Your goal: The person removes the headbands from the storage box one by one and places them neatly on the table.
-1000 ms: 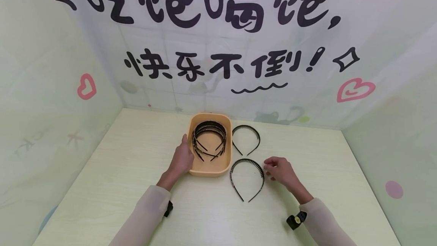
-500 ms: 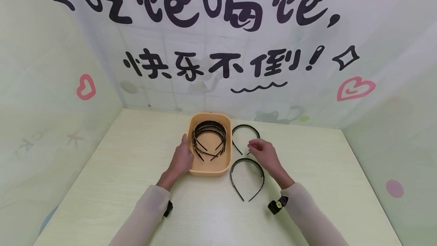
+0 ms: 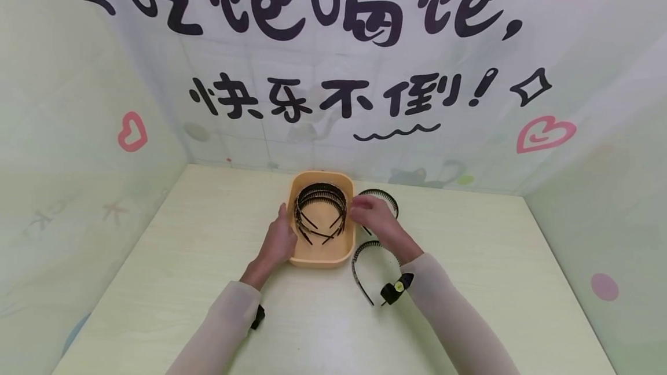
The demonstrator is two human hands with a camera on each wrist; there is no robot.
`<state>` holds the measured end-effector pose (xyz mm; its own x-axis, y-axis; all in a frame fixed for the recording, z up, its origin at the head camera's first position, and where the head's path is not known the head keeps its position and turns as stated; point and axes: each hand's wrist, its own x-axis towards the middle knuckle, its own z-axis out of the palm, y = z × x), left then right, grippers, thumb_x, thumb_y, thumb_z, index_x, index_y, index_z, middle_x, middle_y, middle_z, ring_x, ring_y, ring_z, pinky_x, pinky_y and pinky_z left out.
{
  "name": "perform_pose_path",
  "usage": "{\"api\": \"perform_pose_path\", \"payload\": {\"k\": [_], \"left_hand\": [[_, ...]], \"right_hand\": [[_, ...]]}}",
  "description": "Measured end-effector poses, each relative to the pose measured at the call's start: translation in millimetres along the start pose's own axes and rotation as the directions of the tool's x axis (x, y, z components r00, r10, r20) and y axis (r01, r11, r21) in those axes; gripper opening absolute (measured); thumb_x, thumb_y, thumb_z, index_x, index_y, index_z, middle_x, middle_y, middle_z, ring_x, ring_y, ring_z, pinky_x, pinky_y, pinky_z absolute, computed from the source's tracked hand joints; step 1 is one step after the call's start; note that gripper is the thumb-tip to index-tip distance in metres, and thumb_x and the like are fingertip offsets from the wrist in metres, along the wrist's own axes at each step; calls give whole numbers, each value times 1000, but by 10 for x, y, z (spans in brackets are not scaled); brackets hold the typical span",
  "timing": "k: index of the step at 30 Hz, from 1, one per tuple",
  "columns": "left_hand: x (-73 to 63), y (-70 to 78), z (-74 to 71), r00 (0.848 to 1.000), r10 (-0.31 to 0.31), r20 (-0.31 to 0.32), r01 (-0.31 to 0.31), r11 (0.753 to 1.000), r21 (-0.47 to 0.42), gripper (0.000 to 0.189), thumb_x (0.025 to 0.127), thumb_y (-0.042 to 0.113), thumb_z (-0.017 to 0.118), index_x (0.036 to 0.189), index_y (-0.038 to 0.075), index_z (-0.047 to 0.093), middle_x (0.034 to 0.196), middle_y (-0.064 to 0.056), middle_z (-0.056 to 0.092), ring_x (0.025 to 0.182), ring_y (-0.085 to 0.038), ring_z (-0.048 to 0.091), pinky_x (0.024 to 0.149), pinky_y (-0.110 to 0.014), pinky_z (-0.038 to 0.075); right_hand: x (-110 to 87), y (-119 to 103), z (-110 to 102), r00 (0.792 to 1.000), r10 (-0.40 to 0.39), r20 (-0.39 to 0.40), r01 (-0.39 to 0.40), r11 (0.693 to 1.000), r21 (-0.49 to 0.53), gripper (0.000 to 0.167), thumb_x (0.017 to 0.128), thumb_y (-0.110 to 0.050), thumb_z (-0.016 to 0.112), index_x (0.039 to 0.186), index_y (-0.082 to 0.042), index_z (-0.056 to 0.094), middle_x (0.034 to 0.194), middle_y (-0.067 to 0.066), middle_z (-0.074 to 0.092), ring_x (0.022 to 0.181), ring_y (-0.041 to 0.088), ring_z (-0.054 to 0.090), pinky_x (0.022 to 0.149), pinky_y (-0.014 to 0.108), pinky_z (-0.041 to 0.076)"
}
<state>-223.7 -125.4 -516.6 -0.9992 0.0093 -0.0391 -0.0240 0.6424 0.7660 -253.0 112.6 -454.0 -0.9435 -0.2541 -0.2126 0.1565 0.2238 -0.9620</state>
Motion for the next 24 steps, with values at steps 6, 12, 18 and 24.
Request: {"api": "perform_pose_path", "payload": {"k": [6,12,18,24], "left_hand": [[3,6,9,1000,-5,-4,5,1000,9,66,94,-7,32,154,-10,4,126,-43,53,76,-29,69,58,-31,56],[1,11,11,1000,-6,-5,6,1000,0,66,94,-7,31,154,-10,4,129,-43,51,77,-31,70,60,-31,56],[5,-2,15,1000,-13,-1,13,1000,10,66,94,-6,31,154,-10,4,130,-42,51,89,-34,70,66,-34,58],[6,-2,10,1000,-9,-8,9,1000,7,66,94,-6,31,155,-10,4,130,-42,52,95,-37,69,72,-39,58]], "right_hand": [[13,-135,98,988,76,133,-84,995,57,65,99,-18,56,154,2,27,154,26,32,141,35,38,115,48,32],[58,-174,237,978,142,152,-158,983,99,69,99,-21,57,155,0,22,161,19,19,149,32,21,120,50,22],[95,-169,353,982,166,96,-172,983,59,71,98,-23,59,155,0,23,162,18,18,150,34,16,120,52,19],[157,-160,402,982,177,63,-181,982,63,70,98,-22,59,154,1,25,162,18,20,150,35,18,119,52,21]]}}
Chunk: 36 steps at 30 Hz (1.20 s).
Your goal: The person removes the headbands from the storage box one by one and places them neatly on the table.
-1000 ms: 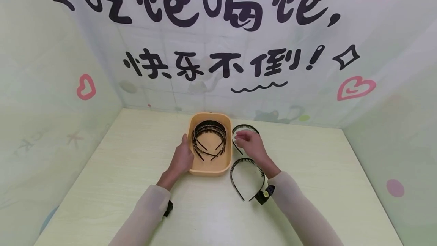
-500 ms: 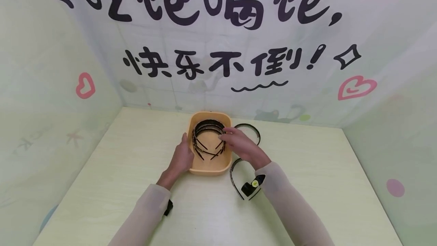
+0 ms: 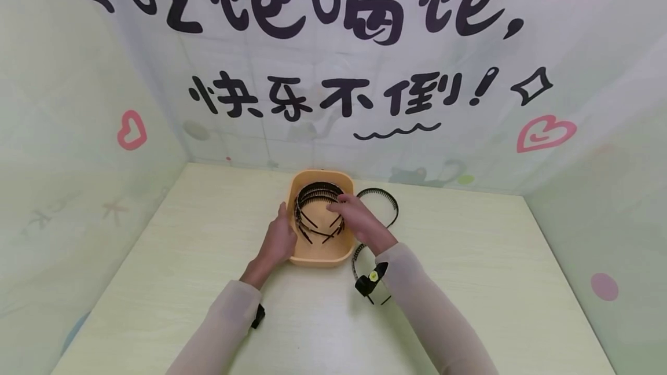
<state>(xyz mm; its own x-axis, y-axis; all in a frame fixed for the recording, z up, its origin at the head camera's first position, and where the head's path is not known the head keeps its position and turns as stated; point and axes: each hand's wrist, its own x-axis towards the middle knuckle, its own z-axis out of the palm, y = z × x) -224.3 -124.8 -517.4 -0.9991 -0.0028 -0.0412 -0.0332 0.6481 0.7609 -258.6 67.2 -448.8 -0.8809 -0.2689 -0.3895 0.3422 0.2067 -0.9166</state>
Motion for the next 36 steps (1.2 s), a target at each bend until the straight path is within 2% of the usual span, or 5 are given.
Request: {"api": "perform_pose_path", "payload": {"k": [4,19,24,30,36], "left_hand": [[-3,1,-3,1000,5,-5,-5,1000,3,66,94,-5,32,155,-10,4,133,-41,50,107,-39,65,83,-44,57],[-10,10,-20,1000,18,-21,-18,999,26,65,94,-5,32,153,-11,7,125,-42,55,89,-35,69,73,-42,57],[-8,13,-15,1000,21,-23,-21,1000,19,61,98,-3,30,154,-11,8,132,-41,51,100,-40,67,79,-45,57],[-15,17,-17,999,24,-30,-24,999,22,61,97,-3,31,154,-10,8,132,-41,51,106,-42,65,82,-47,57],[-16,27,-18,1000,14,-27,-14,1000,18,63,96,-5,33,154,-10,9,133,-40,50,109,-42,64,84,-46,56]], "right_hand": [[52,8,2,1000,11,-14,-11,1000,-26,67,98,-21,59,154,1,28,161,19,23,149,35,22,118,52,25],[59,72,82,974,-118,-191,82,979,-188,49,98,-13,58,144,1,47,149,21,44,134,34,46,105,48,43],[58,79,91,962,-158,-222,112,972,-208,48,98,-9,57,143,1,47,146,20,46,132,32,48,102,44,47],[109,85,82,965,-175,-194,154,981,-118,4,95,-2,56,97,0,53,98,7,51,86,17,52,77,34,49],[123,72,76,975,-158,-157,151,987,-53,20,98,1,52,81,-5,42,81,1,41,77,15,50,81,36,54]]}}
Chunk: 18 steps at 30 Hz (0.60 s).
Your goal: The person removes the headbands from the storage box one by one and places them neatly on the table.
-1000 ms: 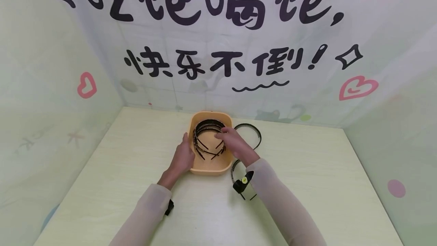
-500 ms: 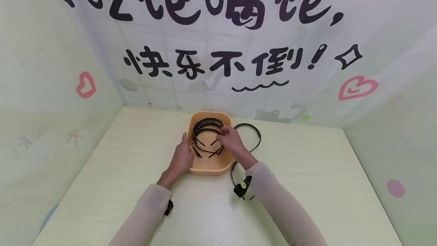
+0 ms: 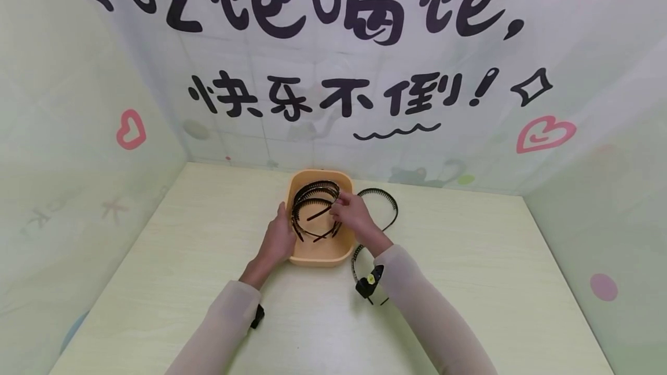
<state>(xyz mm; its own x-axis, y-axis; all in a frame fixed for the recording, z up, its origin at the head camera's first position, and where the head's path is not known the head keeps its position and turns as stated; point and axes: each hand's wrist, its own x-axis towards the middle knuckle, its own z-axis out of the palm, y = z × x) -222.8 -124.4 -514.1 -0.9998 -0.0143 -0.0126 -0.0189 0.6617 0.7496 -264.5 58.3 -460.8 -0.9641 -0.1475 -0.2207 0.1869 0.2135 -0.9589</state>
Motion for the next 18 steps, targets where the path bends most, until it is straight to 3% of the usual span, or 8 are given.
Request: {"api": "perform_pose_path", "payload": {"k": [6,10,18], "left_hand": [[-1,8,3,1000,-2,14,2,1000,-17,63,96,-5,33,154,-10,7,136,-41,48,111,-42,63,83,-45,57],[-3,5,4,1000,8,9,-7,1000,-19,63,96,-5,32,153,-10,8,133,-41,50,107,-41,65,79,-44,58],[6,-7,10,1000,11,3,-11,1000,-16,64,95,-6,33,153,-11,7,131,-41,52,99,-39,68,74,-42,58]], "right_hand": [[2,-12,-2,1000,25,1,-25,1000,18,5,99,-1,51,98,4,50,83,1,42,79,15,54,80,36,55],[14,-8,6,1000,21,-8,-21,1000,10,19,99,-2,51,115,8,52,85,1,42,79,16,56,77,37,56],[39,0,21,999,36,-12,-36,999,17,45,100,-4,52,142,7,40,86,2,41,88,23,63,88,44,56]]}}
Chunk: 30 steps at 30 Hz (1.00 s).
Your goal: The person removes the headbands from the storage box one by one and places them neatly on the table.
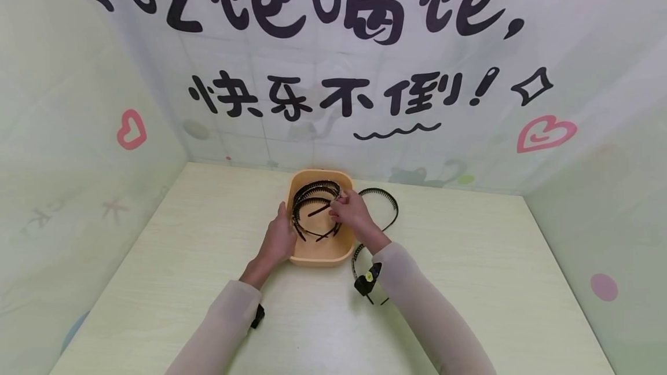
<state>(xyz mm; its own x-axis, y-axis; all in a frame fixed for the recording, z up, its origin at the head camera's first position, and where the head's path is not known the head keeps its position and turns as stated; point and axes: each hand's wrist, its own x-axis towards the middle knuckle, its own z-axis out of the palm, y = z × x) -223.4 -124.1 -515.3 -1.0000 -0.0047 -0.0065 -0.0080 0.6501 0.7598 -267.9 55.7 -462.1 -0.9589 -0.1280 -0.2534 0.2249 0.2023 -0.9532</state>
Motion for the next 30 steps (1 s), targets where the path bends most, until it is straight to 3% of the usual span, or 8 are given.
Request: {"api": "perform_pose_path", "payload": {"k": [7,13,20,25,30], "left_hand": [[-1,2,-1,1000,2,2,-2,1000,10,64,96,-5,33,154,-11,7,130,-41,53,98,-38,68,76,-43,58],[3,-1,-3,1000,-16,13,16,1000,-6,64,96,-5,32,154,-10,5,129,-42,52,86,-35,71,64,-36,58],[6,0,0,999,-26,17,26,1000,7,64,97,-3,32,155,-10,4,130,-42,52,85,-32,71,68,-37,58],[5,14,-1,1000,-24,5,23,999,24,65,97,-3,35,154,-11,6,129,-41,53,89,-32,69,77,-42,57],[0,9,1,1000,-21,3,21,1000,17,65,95,-4,34,154,-11,7,132,-41,50,96,-36,69,79,-44,57]], "right_hand": [[-13,4,-11,1000,-2,3,2,1000,4,55,100,-4,53,152,1,34,100,7,50,107,38,65,89,42,56],[-2,17,-8,1000,-16,2,16,1000,-23,38,100,-7,55,136,6,51,118,19,59,101,32,66,87,40,57],[24,46,-20,999,-19,-34,18,1000,-13,30,98,-9,61,123,8,57,110,22,68,95,33,71,81,38,59],[22,37,-11,994,-7,-114,5,1000,-13,15,93,-7,67,101,5,66,97,21,73,79,26,74,75,36,60],[23,42,18,985,-1,-173,-5,999,-33,19,90,-1,68,107,6,63,99,21,70,75,25,74,71,34,60]]}}
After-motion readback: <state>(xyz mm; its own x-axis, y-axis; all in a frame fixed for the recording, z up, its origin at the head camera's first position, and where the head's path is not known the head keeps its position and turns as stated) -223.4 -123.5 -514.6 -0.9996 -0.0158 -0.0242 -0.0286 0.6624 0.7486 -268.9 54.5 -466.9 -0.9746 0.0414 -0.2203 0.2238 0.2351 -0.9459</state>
